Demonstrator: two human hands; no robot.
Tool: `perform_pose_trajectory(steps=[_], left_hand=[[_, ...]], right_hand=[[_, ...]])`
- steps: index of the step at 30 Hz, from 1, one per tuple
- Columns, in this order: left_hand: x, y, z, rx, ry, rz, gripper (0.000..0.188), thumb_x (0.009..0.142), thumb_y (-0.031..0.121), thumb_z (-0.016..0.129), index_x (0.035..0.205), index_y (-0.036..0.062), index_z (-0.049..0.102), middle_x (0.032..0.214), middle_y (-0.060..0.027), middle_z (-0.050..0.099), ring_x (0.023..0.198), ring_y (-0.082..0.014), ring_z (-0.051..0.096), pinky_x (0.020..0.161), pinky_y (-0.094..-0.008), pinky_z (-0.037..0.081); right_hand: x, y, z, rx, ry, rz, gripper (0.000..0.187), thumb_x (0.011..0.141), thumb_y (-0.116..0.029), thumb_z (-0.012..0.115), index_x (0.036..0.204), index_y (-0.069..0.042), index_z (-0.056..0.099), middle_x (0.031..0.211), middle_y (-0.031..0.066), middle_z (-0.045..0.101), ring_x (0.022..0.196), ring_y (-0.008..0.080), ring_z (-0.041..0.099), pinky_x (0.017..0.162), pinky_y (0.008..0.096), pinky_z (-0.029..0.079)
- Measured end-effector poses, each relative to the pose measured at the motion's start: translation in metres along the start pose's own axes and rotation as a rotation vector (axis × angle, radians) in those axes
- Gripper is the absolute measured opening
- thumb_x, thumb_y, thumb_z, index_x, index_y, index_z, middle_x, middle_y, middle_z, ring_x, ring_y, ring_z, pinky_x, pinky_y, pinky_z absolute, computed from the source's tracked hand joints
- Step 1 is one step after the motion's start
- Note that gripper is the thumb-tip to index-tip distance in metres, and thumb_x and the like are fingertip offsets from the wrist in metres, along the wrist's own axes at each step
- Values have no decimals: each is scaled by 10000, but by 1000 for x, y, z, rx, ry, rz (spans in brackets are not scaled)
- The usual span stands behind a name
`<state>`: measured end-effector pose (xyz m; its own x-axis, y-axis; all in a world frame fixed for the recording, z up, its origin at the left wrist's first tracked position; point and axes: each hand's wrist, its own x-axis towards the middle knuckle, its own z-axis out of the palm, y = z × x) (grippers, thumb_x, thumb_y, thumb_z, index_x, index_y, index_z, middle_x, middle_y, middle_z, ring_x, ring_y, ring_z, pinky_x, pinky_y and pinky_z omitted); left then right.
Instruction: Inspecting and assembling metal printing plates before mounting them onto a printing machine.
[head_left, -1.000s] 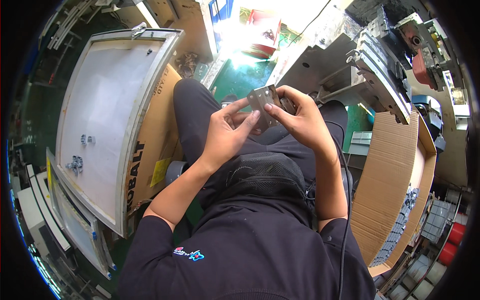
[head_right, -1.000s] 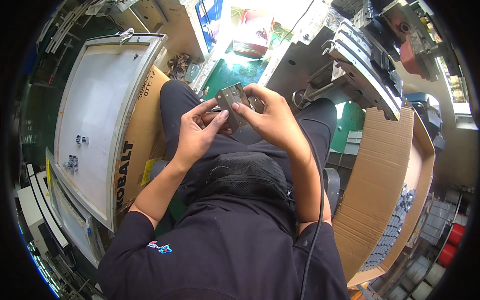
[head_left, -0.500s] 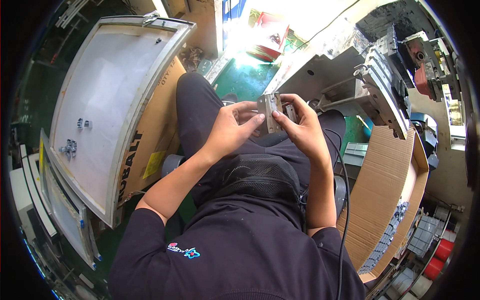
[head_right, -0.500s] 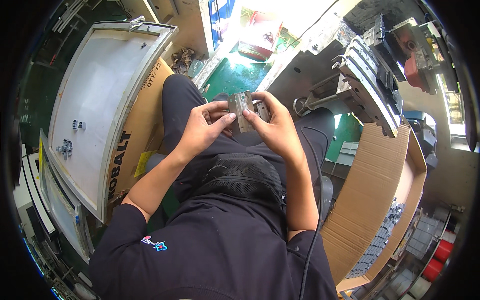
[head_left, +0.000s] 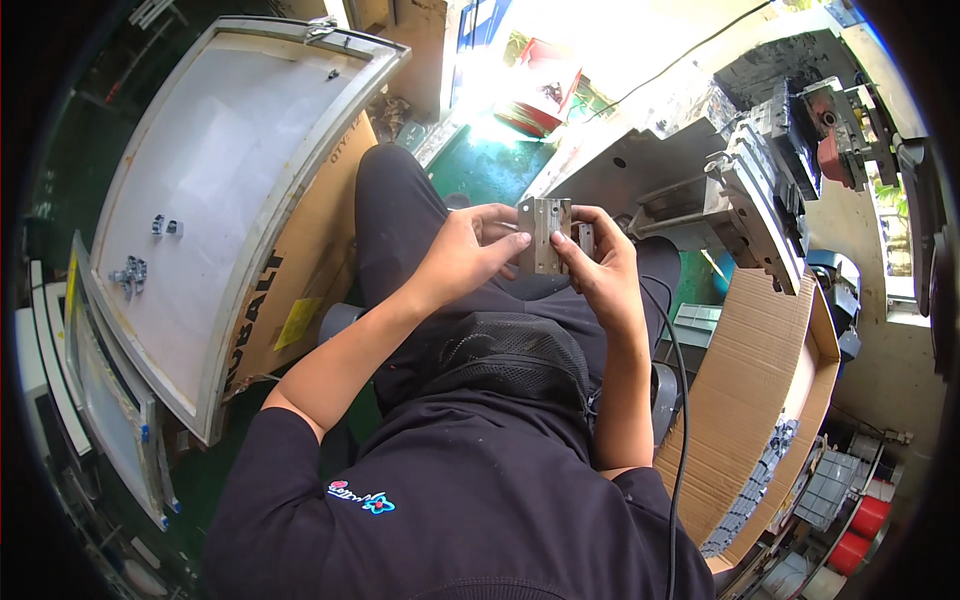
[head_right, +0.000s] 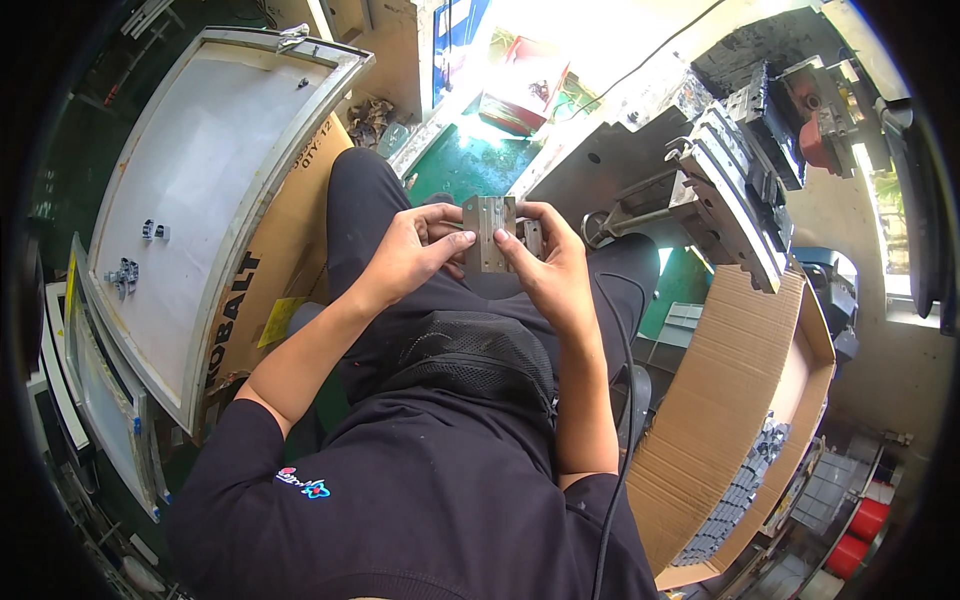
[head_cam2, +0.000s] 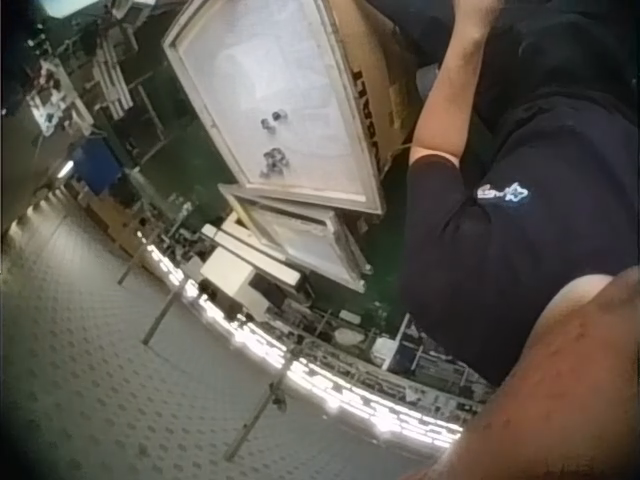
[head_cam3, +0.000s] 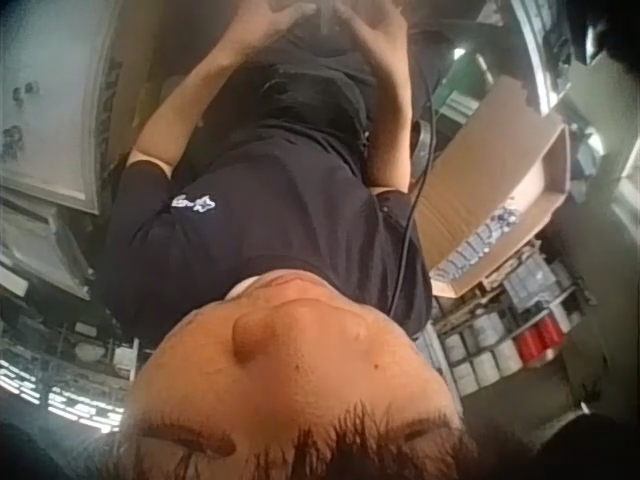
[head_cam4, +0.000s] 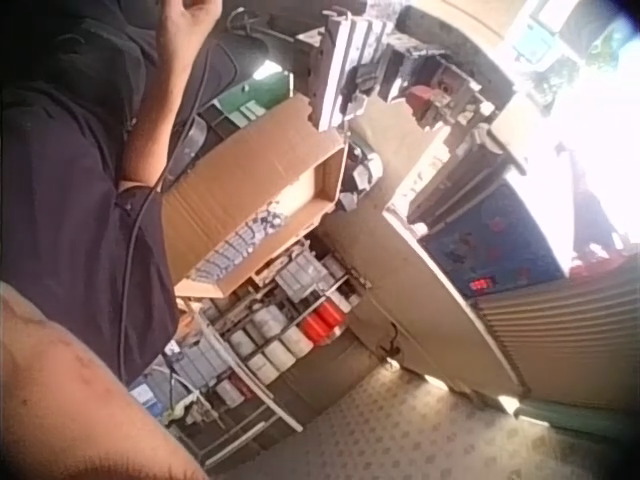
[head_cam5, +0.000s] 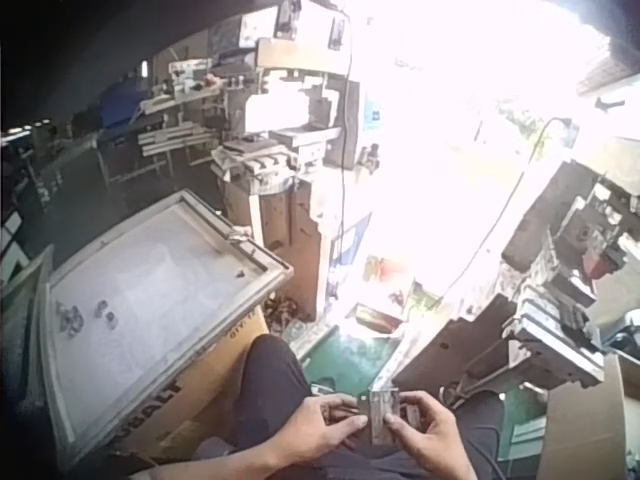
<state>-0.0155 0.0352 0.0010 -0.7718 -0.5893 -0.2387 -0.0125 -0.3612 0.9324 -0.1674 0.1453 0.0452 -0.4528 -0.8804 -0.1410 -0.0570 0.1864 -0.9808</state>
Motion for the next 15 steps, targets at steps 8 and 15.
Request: perform_pose_trajectory(steps=[8, 15], left_hand=[[3, 2, -5, -68, -24, -4, 271, 927, 122, 608, 1131, -56, 592, 995, -142, 695, 848, -211, 709, 660, -273, 571], [-4, 13, 1, -71, -36, -14, 350, 925, 166, 627, 1180, -71, 587, 997, -134, 687, 864, -196, 700, 658, -277, 573]], right_hand=[[-3, 5, -4, 90, 33, 15, 252, 886, -123, 677, 1081, 2, 578, 771, -7, 593, 533, 5, 455, 447, 170, 332], [-4, 6, -4, 91, 80, -1, 236, 877, -98, 679, 1064, 13, 586, 801, -15, 602, 612, -2, 472, 498, 171, 346]])
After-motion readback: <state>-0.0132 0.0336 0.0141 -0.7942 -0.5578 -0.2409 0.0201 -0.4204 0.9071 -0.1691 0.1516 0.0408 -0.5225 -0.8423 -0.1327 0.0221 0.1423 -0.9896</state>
